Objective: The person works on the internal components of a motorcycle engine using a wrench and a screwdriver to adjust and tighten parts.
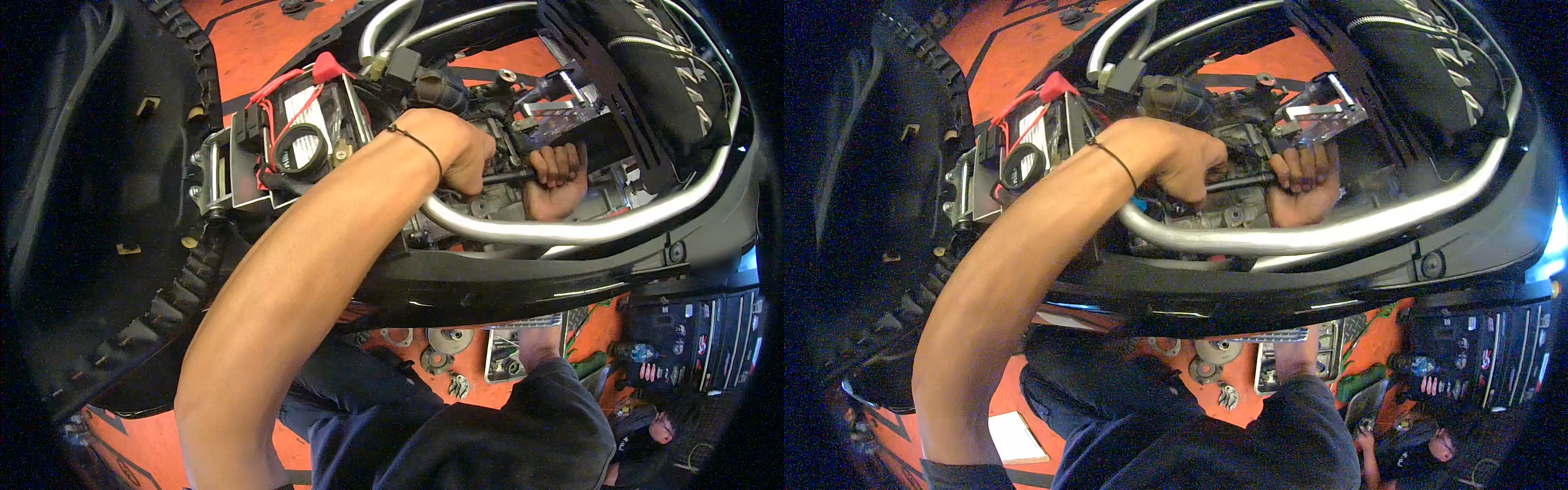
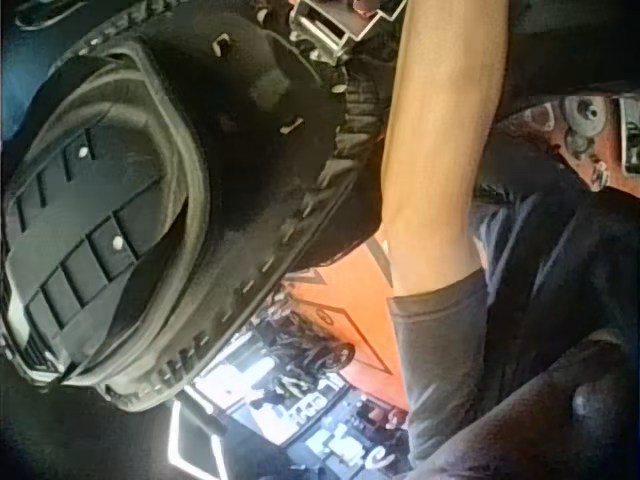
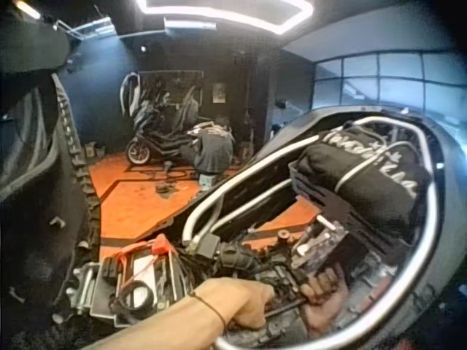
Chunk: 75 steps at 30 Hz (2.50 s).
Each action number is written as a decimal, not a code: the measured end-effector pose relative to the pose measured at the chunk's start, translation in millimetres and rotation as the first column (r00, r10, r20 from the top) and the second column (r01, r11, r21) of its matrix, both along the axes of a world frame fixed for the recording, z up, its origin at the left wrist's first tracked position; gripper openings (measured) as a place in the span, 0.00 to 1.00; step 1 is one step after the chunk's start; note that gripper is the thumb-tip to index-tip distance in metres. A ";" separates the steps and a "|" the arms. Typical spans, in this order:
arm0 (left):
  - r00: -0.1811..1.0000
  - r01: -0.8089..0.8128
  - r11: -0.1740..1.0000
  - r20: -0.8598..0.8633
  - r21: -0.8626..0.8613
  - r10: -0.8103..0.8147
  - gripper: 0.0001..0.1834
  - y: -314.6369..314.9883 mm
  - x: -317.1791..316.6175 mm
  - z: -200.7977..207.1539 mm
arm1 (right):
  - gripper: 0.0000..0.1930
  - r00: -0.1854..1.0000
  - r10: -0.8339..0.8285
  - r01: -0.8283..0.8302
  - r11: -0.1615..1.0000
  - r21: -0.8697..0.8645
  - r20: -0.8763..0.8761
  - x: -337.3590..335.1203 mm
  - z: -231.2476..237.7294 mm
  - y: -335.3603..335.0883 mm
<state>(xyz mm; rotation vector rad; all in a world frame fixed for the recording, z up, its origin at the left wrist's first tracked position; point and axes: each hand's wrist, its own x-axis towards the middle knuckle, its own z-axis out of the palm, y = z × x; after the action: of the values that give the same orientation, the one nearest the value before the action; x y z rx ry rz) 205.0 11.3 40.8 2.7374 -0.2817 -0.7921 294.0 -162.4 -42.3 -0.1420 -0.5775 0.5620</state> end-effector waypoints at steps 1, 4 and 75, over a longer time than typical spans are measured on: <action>1.000 -0.015 1.000 0.010 0.014 0.015 0.23 -0.6 0.2 -2.0 | 0.22 1.000 0.008 -0.008 1.000 0.004 -0.010 0.0 -2.4 -0.1; 1.000 0.013 1.000 0.008 0.029 -0.013 0.24 4.9 2.2 -6.8 | 0.22 1.000 0.022 -0.022 1.000 0.001 0.016 -1.5 -7.9 0.6; -0.118 -0.611 0.686 0.902 -0.395 0.414 0.13 -23.4 -200.2 -19.3 | 0.11 0.628 0.330 0.647 0.283 -0.708 0.705 -14.0 -6.5 28.5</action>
<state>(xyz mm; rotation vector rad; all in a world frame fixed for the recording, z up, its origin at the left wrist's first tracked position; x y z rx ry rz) 4.8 -12.1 21.5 2.5626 0.7144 1.4212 279.9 -133.9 -48.8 -1.7685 -0.9787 0.5247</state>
